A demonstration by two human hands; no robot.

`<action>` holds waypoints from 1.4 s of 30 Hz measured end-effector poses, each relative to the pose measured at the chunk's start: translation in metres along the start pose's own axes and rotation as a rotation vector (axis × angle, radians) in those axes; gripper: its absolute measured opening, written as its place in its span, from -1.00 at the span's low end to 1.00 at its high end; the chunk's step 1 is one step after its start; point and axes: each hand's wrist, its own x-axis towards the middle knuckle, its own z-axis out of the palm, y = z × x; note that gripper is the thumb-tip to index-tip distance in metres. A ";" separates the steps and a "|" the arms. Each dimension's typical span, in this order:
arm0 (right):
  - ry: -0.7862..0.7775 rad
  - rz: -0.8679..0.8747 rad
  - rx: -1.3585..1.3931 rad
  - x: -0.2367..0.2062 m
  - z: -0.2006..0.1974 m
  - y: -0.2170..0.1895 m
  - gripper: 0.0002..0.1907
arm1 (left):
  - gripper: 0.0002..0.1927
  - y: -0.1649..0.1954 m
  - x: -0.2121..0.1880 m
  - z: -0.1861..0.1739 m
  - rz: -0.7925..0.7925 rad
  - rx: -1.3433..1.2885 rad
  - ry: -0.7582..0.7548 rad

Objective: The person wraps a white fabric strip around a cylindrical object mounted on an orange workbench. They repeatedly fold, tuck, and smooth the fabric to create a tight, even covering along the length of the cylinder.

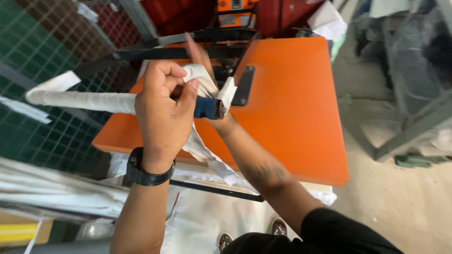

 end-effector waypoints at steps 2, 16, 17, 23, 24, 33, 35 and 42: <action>-0.108 0.241 -0.123 -0.046 -0.017 -0.038 -0.36 | -0.72 -0.002 -0.001 0.000 0.019 -0.005 0.012; -0.662 0.427 -0.211 0.104 -0.055 -0.110 -0.78 | -0.68 -0.021 -0.015 0.008 0.298 -0.128 0.096; -0.658 0.399 -0.207 0.101 -0.056 -0.110 -0.80 | -0.66 -0.022 -0.015 0.008 0.301 -0.133 0.092; -0.492 0.365 -0.134 0.089 -0.051 -0.137 -0.87 | -0.61 -0.026 -0.016 0.009 0.343 -0.125 0.107; -0.477 0.374 -0.124 0.088 -0.049 -0.140 -0.87 | -0.65 -0.026 -0.017 0.009 0.374 -0.174 0.107; -0.250 0.147 -0.473 0.055 -0.035 -0.163 -0.87 | -0.96 -0.033 -0.011 -0.013 0.353 -0.673 -0.133; -0.259 0.087 -0.502 0.051 -0.032 -0.174 -0.85 | -0.97 -0.034 -0.010 -0.015 0.383 -0.650 -0.158; -0.185 0.118 -0.693 0.051 -0.017 -0.188 -0.88 | -0.82 -0.031 -0.014 -0.020 0.392 -0.461 -0.172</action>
